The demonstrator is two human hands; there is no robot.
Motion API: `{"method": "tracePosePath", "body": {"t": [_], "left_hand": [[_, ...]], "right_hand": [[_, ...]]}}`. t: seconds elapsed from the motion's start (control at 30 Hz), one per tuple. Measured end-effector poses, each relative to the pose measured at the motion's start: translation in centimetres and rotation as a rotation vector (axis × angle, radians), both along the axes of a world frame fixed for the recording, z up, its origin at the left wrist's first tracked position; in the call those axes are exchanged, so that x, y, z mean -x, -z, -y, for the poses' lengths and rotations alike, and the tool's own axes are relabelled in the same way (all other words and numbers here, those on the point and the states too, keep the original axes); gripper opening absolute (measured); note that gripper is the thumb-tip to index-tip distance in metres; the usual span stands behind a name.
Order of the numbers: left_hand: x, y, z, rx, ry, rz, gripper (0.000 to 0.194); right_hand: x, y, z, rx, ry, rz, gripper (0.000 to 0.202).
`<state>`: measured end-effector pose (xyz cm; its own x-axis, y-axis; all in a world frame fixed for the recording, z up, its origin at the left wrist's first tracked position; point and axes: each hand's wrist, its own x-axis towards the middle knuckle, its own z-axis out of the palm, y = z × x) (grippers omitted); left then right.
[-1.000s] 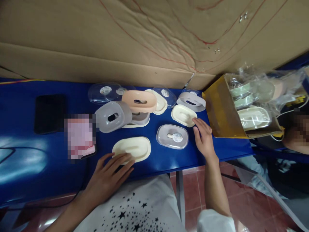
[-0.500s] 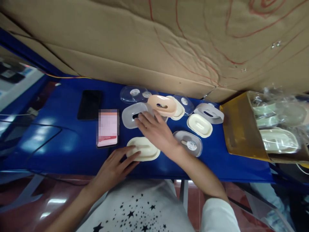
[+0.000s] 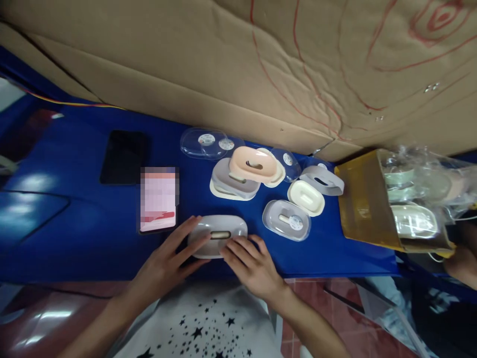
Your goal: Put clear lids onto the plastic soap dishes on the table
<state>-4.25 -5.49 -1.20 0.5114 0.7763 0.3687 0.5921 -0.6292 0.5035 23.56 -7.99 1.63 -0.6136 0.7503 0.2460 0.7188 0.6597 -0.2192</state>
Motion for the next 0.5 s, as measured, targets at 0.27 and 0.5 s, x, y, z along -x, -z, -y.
{"method": "tracePosePath", "body": {"t": [0.27,0.5], "left_hand": [[0.1,0.0,0.1,-0.027,0.038,-0.108,0.050],[-0.3,0.4,-0.1,-0.069,0.028,-0.113,0.051]], "right_hand": [[0.3,1.8,0.3,-0.004,0.007,0.073,0.040],[-5.5,-1.4,-1.9,-0.116,0.091,-0.085,0.044]]}}
